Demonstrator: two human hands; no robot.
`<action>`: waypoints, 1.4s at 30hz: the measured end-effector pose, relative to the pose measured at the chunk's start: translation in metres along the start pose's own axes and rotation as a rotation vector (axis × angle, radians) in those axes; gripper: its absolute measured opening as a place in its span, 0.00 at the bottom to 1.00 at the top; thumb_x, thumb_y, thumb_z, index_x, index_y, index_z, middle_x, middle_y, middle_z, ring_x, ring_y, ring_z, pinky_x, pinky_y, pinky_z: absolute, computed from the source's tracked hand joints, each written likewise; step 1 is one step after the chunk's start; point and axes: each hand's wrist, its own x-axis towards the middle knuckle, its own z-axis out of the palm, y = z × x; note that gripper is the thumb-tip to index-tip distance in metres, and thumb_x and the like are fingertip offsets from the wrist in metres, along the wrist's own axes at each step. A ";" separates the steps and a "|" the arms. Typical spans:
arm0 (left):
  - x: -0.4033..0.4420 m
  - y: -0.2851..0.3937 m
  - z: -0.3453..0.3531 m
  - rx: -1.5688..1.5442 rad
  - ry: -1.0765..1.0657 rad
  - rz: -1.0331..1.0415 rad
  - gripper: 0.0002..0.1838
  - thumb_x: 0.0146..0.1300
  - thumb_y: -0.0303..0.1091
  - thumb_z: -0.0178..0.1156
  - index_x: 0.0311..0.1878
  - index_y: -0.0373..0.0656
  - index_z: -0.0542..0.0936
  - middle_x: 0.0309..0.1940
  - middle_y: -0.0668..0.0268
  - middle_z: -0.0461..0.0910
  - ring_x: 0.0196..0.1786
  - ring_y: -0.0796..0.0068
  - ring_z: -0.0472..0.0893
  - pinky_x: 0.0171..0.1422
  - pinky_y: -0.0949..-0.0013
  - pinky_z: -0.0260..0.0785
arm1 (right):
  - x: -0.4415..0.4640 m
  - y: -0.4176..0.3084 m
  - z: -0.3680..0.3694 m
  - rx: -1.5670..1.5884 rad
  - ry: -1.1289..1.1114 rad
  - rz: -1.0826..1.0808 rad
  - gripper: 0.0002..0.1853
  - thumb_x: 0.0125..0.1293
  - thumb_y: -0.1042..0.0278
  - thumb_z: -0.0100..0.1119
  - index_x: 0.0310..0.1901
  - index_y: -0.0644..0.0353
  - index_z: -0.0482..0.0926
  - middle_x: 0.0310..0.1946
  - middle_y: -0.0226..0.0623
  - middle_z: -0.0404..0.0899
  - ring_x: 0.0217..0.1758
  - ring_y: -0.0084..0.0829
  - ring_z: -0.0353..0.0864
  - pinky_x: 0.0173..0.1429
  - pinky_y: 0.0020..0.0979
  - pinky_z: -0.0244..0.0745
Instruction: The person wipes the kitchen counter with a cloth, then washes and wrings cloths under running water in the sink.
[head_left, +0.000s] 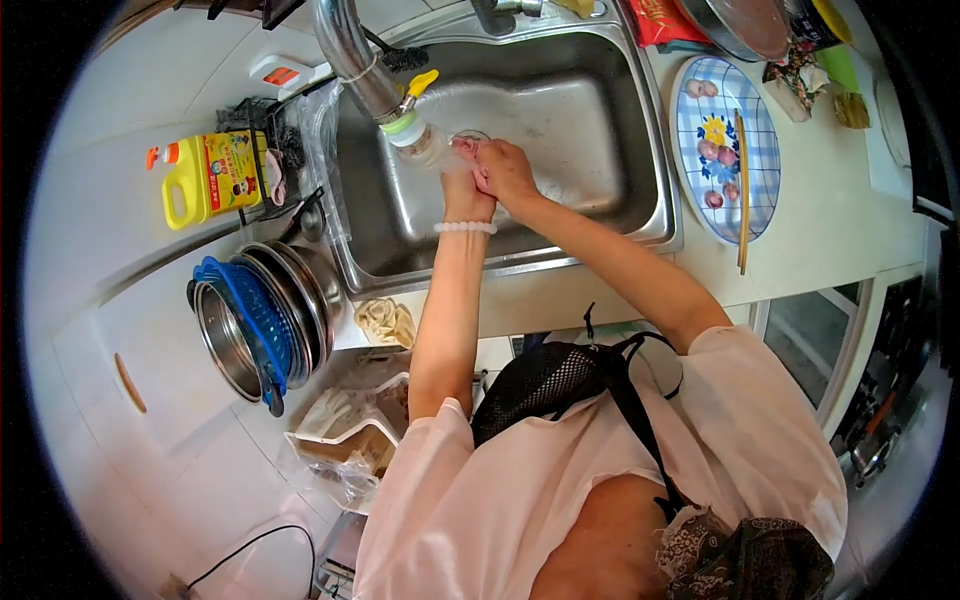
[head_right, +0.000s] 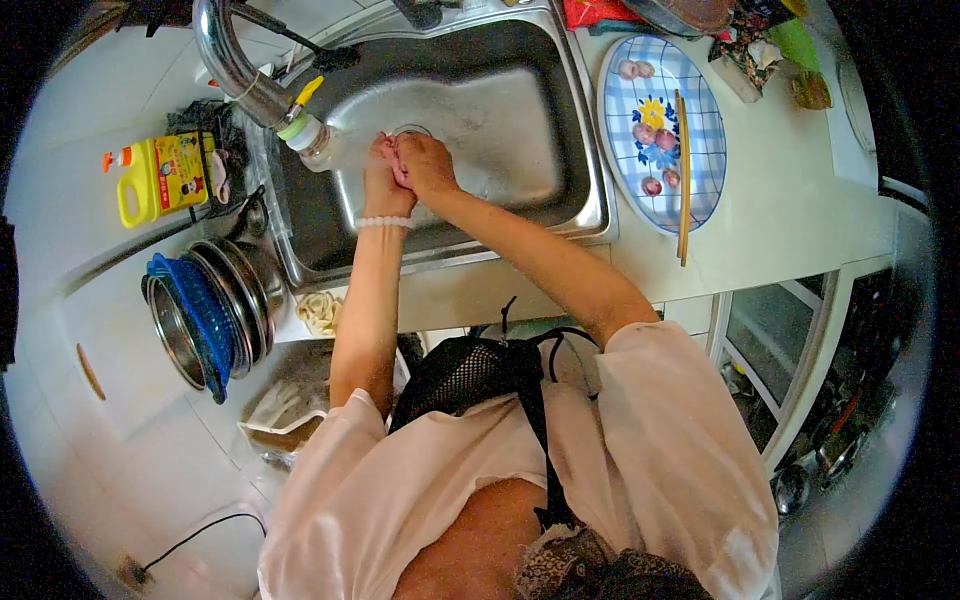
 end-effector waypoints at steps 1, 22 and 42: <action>-0.005 0.002 -0.001 0.000 0.003 0.002 0.09 0.65 0.36 0.44 0.33 0.46 0.71 0.30 0.68 0.73 0.35 0.75 0.73 0.39 0.72 0.69 | -0.003 0.001 0.001 0.096 0.032 -0.016 0.15 0.61 0.61 0.45 0.28 0.65 0.74 0.28 0.39 0.76 0.32 0.32 0.74 0.39 0.31 0.68; -0.029 0.014 -0.004 -0.126 0.077 -0.098 0.22 0.64 0.43 0.34 0.51 0.38 0.68 0.49 0.57 0.72 0.52 0.58 0.71 0.58 0.55 0.62 | -0.027 0.017 -0.008 -0.426 0.035 -0.554 0.24 0.45 0.70 0.59 0.49 0.60 0.73 0.45 0.47 0.70 0.50 0.46 0.69 0.55 0.39 0.64; -0.019 0.026 -0.022 -0.031 0.022 -0.257 0.19 0.63 0.40 0.42 0.52 0.37 0.68 0.50 0.55 0.72 0.54 0.59 0.71 0.62 0.55 0.60 | 0.010 0.042 -0.015 -0.120 0.090 -0.142 0.15 0.58 0.59 0.53 0.36 0.64 0.76 0.33 0.45 0.79 0.36 0.36 0.79 0.43 0.35 0.73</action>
